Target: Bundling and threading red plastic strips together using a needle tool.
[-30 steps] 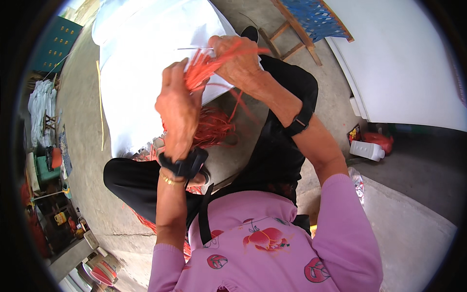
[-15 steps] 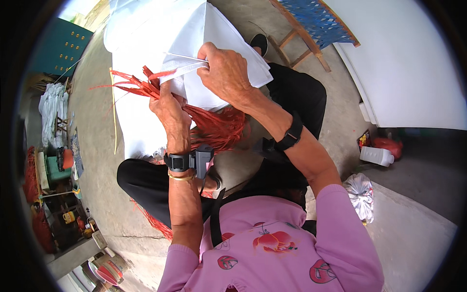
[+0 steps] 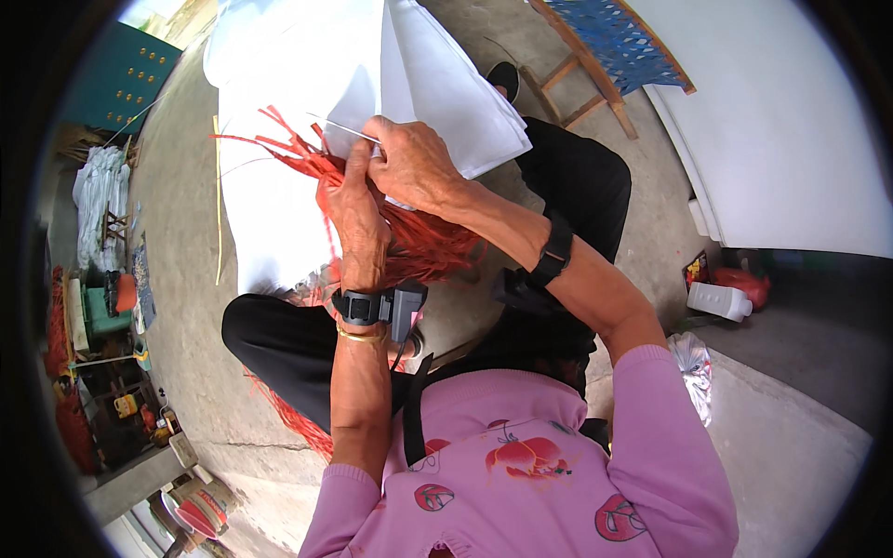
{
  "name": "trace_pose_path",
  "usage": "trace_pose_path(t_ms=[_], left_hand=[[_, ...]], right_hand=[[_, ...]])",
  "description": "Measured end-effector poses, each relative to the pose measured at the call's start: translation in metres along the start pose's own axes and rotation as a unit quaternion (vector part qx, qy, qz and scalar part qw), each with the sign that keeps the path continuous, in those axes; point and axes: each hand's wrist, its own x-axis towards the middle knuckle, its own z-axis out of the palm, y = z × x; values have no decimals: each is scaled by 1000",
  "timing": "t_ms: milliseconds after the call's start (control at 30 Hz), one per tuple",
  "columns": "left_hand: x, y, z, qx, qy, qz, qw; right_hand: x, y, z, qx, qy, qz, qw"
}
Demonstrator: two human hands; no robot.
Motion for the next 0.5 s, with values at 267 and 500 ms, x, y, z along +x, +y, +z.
trace_pose_path(t_ms=[267, 500], left_hand=[[1, 11, -11, -5, 97, 44, 994], [5, -4, -21, 132, 79, 138, 978]], right_hand=[[0, 8, -40, -79, 53, -134, 986], [3, 14, -51, -224, 27, -185, 957]])
